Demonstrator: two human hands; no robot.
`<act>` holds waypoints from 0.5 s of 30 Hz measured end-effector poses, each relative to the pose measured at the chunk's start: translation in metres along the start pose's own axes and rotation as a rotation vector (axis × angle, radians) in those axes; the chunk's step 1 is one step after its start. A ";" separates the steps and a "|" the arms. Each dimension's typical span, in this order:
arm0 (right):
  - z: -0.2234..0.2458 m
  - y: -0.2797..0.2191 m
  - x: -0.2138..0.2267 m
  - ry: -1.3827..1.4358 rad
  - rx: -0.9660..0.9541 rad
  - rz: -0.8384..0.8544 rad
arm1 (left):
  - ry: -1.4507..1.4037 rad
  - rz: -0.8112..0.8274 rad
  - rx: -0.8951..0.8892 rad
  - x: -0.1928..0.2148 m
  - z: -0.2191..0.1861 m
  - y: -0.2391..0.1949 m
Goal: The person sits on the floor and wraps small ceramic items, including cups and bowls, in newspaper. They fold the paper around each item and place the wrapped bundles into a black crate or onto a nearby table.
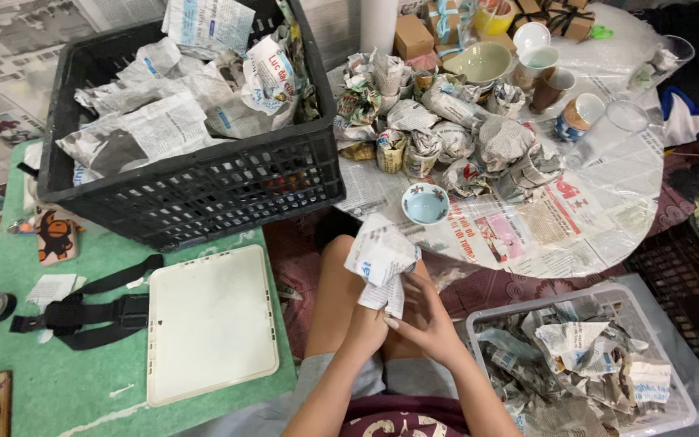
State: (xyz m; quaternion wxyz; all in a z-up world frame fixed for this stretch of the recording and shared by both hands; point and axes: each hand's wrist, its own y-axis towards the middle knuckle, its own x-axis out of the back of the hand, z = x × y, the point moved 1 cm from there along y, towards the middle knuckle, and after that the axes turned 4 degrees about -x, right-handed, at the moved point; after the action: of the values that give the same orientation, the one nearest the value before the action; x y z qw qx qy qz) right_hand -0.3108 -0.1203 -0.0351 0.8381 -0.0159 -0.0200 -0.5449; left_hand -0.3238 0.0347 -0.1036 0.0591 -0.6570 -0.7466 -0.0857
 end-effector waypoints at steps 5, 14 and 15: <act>-0.025 0.005 -0.003 0.211 -0.077 0.027 | -0.021 -0.038 -0.200 0.030 -0.023 -0.006; -0.036 -0.007 -0.004 0.110 -0.022 0.090 | 0.149 -0.069 -0.171 0.029 -0.028 -0.002; -0.039 -0.009 -0.007 0.118 -0.028 0.055 | 0.084 -0.107 -0.157 0.023 -0.031 -0.003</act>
State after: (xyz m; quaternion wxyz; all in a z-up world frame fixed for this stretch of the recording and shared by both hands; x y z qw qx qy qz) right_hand -0.3207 -0.1195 -0.0738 0.8523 0.0041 0.0376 -0.5217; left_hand -0.3305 0.0508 -0.0691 0.0340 -0.6146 -0.7686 -0.1741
